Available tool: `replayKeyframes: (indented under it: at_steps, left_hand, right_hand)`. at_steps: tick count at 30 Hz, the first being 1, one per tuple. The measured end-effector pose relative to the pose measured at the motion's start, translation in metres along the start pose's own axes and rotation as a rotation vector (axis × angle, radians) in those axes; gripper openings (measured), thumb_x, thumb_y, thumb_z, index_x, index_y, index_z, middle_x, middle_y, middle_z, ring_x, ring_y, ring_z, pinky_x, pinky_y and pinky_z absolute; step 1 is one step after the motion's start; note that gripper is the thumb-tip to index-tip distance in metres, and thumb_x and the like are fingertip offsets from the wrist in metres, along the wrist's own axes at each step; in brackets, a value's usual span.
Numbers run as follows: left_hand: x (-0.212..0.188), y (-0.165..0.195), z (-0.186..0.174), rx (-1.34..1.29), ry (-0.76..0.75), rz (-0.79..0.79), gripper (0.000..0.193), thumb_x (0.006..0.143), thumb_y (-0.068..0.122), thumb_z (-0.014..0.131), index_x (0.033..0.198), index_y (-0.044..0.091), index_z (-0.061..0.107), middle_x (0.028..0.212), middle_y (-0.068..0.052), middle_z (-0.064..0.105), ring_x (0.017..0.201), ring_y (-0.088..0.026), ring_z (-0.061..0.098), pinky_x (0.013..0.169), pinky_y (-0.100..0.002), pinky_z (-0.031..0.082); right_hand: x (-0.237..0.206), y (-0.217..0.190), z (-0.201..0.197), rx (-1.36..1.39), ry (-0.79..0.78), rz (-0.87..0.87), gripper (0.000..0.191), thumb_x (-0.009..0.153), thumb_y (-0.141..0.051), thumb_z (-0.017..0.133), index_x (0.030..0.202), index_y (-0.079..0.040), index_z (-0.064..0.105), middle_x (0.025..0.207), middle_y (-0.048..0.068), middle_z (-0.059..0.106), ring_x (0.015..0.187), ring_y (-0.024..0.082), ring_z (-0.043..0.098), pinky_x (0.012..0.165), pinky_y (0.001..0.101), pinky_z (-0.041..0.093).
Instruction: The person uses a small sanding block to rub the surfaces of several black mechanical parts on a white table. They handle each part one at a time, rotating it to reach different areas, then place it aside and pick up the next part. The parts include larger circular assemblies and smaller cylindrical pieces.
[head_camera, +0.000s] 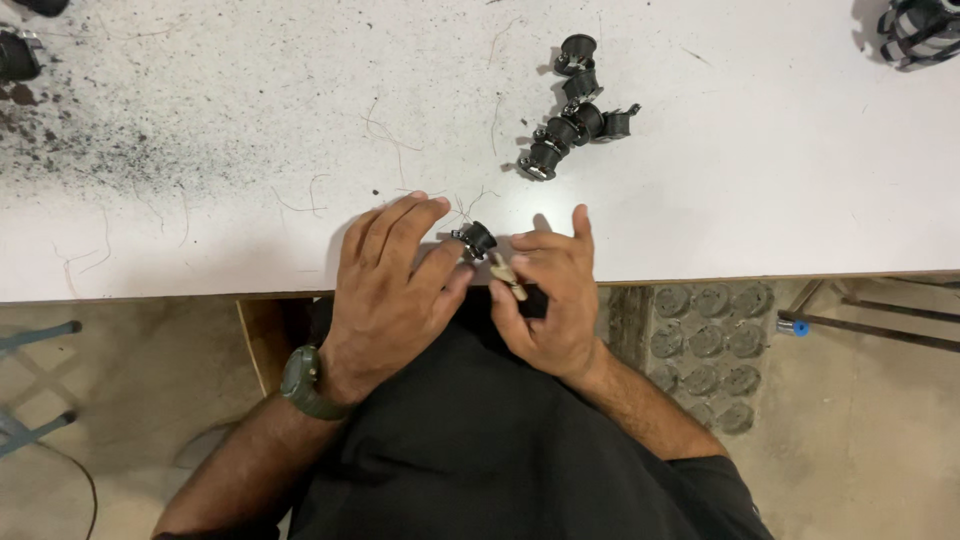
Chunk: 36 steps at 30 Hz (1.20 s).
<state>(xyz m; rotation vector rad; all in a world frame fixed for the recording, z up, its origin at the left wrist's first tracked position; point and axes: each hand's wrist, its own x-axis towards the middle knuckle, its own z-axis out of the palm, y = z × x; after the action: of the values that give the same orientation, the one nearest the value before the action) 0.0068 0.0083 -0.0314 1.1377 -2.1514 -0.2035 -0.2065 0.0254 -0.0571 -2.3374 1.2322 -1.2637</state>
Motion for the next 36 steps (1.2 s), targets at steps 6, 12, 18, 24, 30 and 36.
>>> replayKeyframes:
  at_steps: [6,12,18,24,30,36]
  left_hand:
    - [-0.011,-0.004,0.01,-0.027,0.068,-0.041,0.024,0.09,0.01,0.082,0.111,0.01,0.07,0.137,-0.007,0.058,0.134,-0.026,0.056,0.114,-0.049,0.042]
    - [-0.011,-0.006,0.013,-0.046,0.125,-0.01,0.023,0.092,0.009,0.083,0.111,0.012,0.071,0.139,-0.006,0.058,0.135,-0.025,0.055,0.115,-0.047,0.043]
    - [-0.012,-0.008,0.012,0.015,0.078,0.066,0.018,0.09,0.01,0.083,0.103,0.012,0.071,0.138,-0.008,0.058,0.135,-0.027,0.054,0.115,-0.048,0.042]
    - [-0.01,-0.005,0.014,0.037,0.132,0.071,0.017,0.093,0.011,0.082,0.108,0.014,0.074,0.138,-0.007,0.059,0.133,-0.025,0.054,0.118,-0.049,0.037]
    - [-0.009,-0.003,0.013,-0.079,0.07,-0.1,0.012,0.089,0.009,0.08,0.098,0.011,0.072,0.127,-0.004,0.066,0.126,-0.022,0.059,0.117,-0.048,0.034]
    - [-0.006,-0.002,0.013,-0.107,0.077,-0.12,0.008,0.09,0.009,0.078,0.096,0.01,0.073,0.118,-0.002,0.07,0.122,-0.02,0.062,0.119,-0.049,0.031]
  right_hand:
    - [0.002,-0.005,0.006,-0.064,-0.066,0.025,0.031,0.083,0.002,0.079,0.107,-0.008,0.061,0.097,0.005,0.068,0.116,0.027,0.068,0.129,0.0603,0.016]
    - [0.005,-0.006,0.007,-0.064,-0.071,0.015,0.029,0.083,0.003,0.079,0.105,-0.008,0.063,0.094,0.005,0.068,0.116,0.026,0.068,0.13,0.0599,0.017]
    - [0.006,-0.007,0.009,-0.043,-0.059,0.03,0.027,0.084,0.003,0.079,0.103,-0.008,0.064,0.094,0.006,0.068,0.115,0.025,0.068,0.13,0.059,0.018]
    - [0.007,-0.007,0.008,-0.028,-0.066,0.024,0.028,0.083,0.003,0.079,0.103,-0.008,0.063,0.095,0.006,0.069,0.114,0.026,0.068,0.13,0.059,0.018]
    - [0.003,-0.006,0.011,-0.045,-0.058,0.034,0.028,0.084,0.004,0.078,0.104,-0.008,0.063,0.094,0.006,0.067,0.114,0.026,0.068,0.13,0.0594,0.02]
    - [-0.002,0.0,0.013,-0.01,-0.058,-0.12,0.037,0.085,0.008,0.079,0.112,-0.007,0.059,0.092,0.006,0.064,0.121,0.03,0.068,0.13,0.0575,0.02]
